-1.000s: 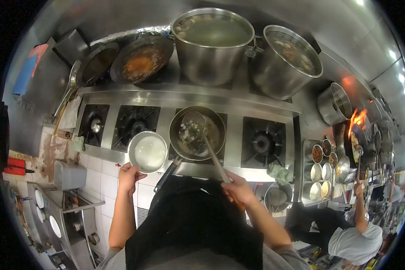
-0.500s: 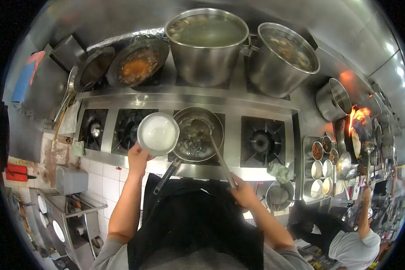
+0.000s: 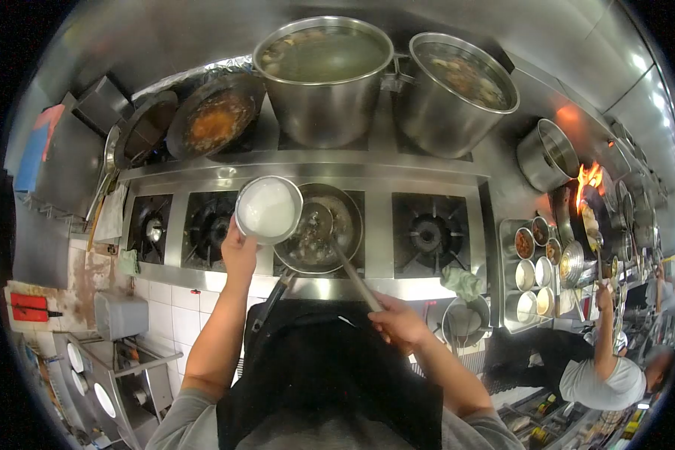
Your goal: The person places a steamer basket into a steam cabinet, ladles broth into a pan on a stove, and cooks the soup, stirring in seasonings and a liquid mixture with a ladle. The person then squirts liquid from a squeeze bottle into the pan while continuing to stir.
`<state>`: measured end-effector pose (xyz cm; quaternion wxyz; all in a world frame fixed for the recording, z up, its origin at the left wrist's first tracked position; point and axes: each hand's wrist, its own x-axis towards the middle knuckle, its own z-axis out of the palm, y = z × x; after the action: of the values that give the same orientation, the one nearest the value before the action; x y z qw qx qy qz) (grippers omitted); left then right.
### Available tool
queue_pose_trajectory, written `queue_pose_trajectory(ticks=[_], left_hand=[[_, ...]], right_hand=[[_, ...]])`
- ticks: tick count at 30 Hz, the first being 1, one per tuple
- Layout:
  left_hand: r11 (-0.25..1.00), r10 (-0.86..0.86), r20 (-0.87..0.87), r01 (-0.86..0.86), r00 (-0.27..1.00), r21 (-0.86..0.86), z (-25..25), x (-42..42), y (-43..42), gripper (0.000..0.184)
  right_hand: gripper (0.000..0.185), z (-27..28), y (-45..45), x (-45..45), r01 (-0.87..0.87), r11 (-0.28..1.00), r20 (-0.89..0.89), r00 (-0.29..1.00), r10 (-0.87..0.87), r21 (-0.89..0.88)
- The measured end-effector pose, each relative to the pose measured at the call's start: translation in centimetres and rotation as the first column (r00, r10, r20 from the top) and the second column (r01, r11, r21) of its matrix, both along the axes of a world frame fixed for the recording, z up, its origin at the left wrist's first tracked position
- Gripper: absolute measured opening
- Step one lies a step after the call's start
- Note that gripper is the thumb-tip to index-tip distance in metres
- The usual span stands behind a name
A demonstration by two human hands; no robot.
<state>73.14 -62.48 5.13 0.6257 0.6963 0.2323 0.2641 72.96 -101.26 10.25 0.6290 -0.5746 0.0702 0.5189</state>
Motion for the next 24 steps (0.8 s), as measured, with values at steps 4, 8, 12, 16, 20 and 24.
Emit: queue_pose_trajectory(ticks=[4, 8, 12, 16, 20, 24], left_hand=[[0.991, -0.005, 0.003, 0.005, 1.000, 0.133, -0.3, 0.4, 0.1, 0.008], [0.993, 0.010, 0.023, -0.013, 1.000, 0.121, 0.2, 1.2, -0.5, 0.009], [0.991, 0.028, 0.057, -0.035, 0.998, 0.126, 0.4, 1.8, -0.7, 0.005], [0.974, 0.045, 0.139, -0.074, 0.989, 0.213, -0.5, 2.5, -0.5, 0.019], [0.956, 0.034, 0.126, -0.070, 0.991, 0.287, 0.9, 2.7, -0.9, 0.025], [0.953, 0.044, 0.132, -0.081, 0.990, 0.291, 0.8, 3.0, -1.1, 0.026]], right_hand=[[0.074, 1.1, 0.4, 0.5, -0.101, 0.950, 0.281, 0.941, 0.188, -0.297], [0.073, -3.4, -0.2, 0.0, -0.005, 0.906, 0.611, 0.737, 0.289, -0.423], [0.070, -7.3, -1.1, -0.3, 0.164, 0.882, 0.887, 0.223, 0.404, -0.442], [0.062, -1.4, 0.1, 0.2, -0.121, 0.854, 0.428, 0.825, 0.370, -0.507], [0.046, -2.9, -1.5, 0.8, -0.085, 0.996, -0.038, 0.996, 0.084, -0.006], [0.040, -0.6, -1.5, 0.7, 0.093, 0.992, -0.344, 0.937, -0.058, 0.085]])
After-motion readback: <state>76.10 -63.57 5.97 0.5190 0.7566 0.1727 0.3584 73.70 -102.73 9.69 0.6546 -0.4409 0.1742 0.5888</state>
